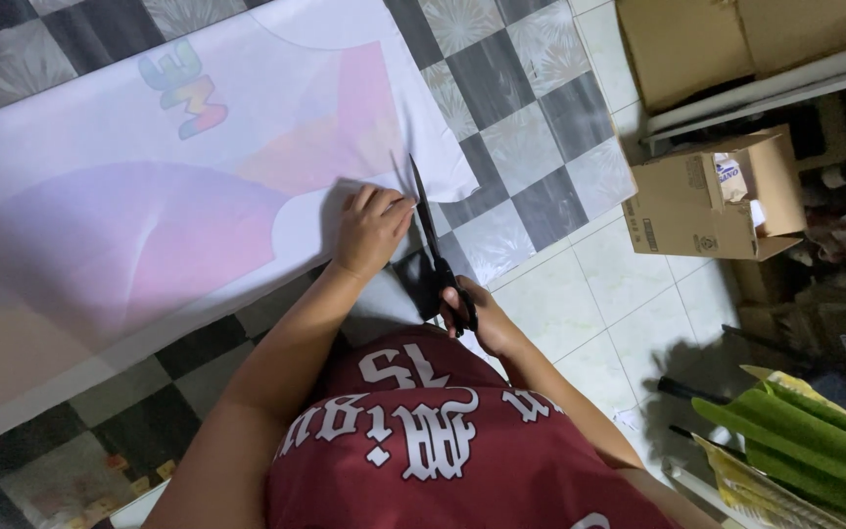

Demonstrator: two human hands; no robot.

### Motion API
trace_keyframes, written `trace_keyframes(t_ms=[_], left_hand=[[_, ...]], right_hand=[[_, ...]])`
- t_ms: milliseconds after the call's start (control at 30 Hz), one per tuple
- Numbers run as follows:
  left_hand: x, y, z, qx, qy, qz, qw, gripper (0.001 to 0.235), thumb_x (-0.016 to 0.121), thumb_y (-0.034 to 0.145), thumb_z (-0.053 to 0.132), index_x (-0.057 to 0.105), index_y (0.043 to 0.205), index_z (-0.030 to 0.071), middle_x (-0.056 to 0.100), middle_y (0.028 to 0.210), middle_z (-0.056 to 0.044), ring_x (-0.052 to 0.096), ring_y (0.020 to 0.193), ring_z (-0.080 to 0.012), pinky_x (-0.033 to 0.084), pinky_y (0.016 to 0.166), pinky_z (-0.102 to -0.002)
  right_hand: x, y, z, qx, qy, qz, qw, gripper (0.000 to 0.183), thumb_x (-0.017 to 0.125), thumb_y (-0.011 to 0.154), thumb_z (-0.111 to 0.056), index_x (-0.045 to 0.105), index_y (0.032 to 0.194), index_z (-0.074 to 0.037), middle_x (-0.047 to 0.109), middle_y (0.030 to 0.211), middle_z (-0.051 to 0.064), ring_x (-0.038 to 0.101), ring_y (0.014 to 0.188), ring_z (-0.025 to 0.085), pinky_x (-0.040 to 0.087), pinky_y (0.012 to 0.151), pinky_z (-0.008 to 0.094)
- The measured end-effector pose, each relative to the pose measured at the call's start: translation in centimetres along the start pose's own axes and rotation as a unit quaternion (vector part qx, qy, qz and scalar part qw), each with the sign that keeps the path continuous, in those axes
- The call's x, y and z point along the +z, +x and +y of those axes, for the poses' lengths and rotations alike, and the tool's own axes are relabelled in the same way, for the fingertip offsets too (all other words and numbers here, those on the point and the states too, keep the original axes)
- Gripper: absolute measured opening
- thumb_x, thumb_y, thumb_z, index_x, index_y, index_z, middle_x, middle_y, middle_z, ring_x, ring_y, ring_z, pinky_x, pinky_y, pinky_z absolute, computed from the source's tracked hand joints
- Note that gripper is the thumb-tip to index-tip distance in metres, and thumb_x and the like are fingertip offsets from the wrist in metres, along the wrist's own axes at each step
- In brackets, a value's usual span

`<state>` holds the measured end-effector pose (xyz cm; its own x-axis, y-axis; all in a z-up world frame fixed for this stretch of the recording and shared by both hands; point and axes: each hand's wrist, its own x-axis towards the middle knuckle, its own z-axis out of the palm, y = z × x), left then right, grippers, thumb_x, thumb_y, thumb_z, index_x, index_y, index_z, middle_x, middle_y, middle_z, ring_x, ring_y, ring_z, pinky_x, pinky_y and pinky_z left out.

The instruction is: The person uses scissors to cut a large sheet of printed paper on a checkered table. They trim the edges and cut along the design, occasionally adjusting the paper's position.

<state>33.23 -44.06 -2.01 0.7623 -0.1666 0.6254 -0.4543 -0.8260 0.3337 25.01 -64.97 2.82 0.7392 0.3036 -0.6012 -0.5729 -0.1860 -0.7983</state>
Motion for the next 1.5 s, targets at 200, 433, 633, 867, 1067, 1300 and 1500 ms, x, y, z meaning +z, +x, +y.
trace_keyframes(t_ms=[200, 433, 633, 867, 1067, 1300, 1500], left_hand=[[-0.4, 0.2, 0.1, -0.010, -0.030, -0.014, 0.999, 0.009, 0.071, 0.081, 0.014, 0.067, 0.089, 0.015, 0.054, 0.085, 0.000, 0.055, 0.081, -0.0173, 0.043, 0.062, -0.029], [-0.2, 0.1, -0.1, -0.006, -0.016, -0.012, 1.000, 0.008, 0.071, 0.082, 0.016, 0.067, 0.089, 0.016, 0.055, 0.086, 0.000, 0.055, 0.083, -0.0180, 0.043, 0.064, -0.030], [0.1, 0.0, -0.2, -0.007, -0.025, -0.001, 1.000, 0.009, 0.072, 0.079, 0.014, 0.068, 0.087, 0.016, 0.056, 0.084, 0.000, 0.056, 0.082, -0.0189, 0.044, 0.064, -0.030], [-0.2, 0.2, -0.1, -0.009, -0.038, 0.011, 0.999, 0.009, 0.069, 0.081, 0.015, 0.066, 0.090, 0.016, 0.055, 0.084, 0.000, 0.055, 0.081, -0.0187, 0.043, 0.063, -0.030], [-0.3, 0.3, -0.2, -0.007, -0.046, 0.026, 0.999, 0.006, 0.065, 0.084, 0.016, 0.066, 0.090, 0.016, 0.055, 0.085, 0.000, 0.055, 0.080, -0.0194, 0.044, 0.063, -0.030], [-0.1, 0.2, -0.4, -0.010, -0.054, 0.021, 0.998, 0.006, 0.065, 0.085, 0.017, 0.067, 0.091, 0.017, 0.056, 0.085, 0.000, 0.056, 0.080, -0.0194, 0.044, 0.063, -0.030], [0.5, -0.2, -0.5, -0.017, -0.044, 0.016, 0.999, 0.007, 0.067, 0.084, 0.018, 0.067, 0.091, 0.018, 0.057, 0.086, 0.001, 0.056, 0.081, -0.0180, 0.044, 0.063, -0.029]], right_hand=[[0.5, -0.1, 0.1, 0.001, -0.003, 0.036, 0.999, 0.039, 0.065, 0.088, -0.041, 0.057, 0.079, -0.004, 0.054, 0.051, 0.011, 0.059, 0.043, 0.021, 0.044, 0.043, 0.026], [0.4, 0.0, 1.5, 0.011, -0.037, 0.043, 0.998, 0.038, 0.066, 0.088, -0.040, 0.058, 0.079, -0.003, 0.055, 0.050, 0.011, 0.059, 0.043, 0.021, 0.045, 0.042, 0.026], [1.0, -0.2, 0.7, 0.013, -0.025, 0.043, 0.999, 0.037, 0.069, 0.086, -0.038, 0.058, 0.081, -0.003, 0.056, 0.050, 0.011, 0.059, 0.042, 0.020, 0.044, 0.042, 0.025], [1.0, 1.7, -1.1, 0.009, 0.024, 0.032, 0.999, 0.034, 0.062, 0.090, -0.036, 0.056, 0.087, -0.002, 0.055, 0.053, 0.014, 0.060, 0.044, 0.023, 0.047, 0.041, 0.028], [1.3, 3.3, -2.3, 0.008, 0.006, 0.031, 0.999, 0.039, 0.061, 0.090, -0.040, 0.056, 0.091, -0.001, 0.056, 0.055, 0.016, 0.061, 0.045, 0.024, 0.048, 0.042, 0.029], [1.0, 4.2, -1.2, 0.014, -0.033, 0.035, 0.999, 0.041, 0.063, 0.090, -0.044, 0.058, 0.088, -0.003, 0.057, 0.055, 0.014, 0.061, 0.046, 0.022, 0.049, 0.045, 0.028], [1.3, 4.1, -1.3, 0.008, -0.041, 0.044, 0.998, 0.041, 0.066, 0.088, -0.042, 0.058, 0.089, -0.002, 0.056, 0.053, 0.012, 0.060, 0.044, 0.021, 0.048, 0.043, 0.027]])
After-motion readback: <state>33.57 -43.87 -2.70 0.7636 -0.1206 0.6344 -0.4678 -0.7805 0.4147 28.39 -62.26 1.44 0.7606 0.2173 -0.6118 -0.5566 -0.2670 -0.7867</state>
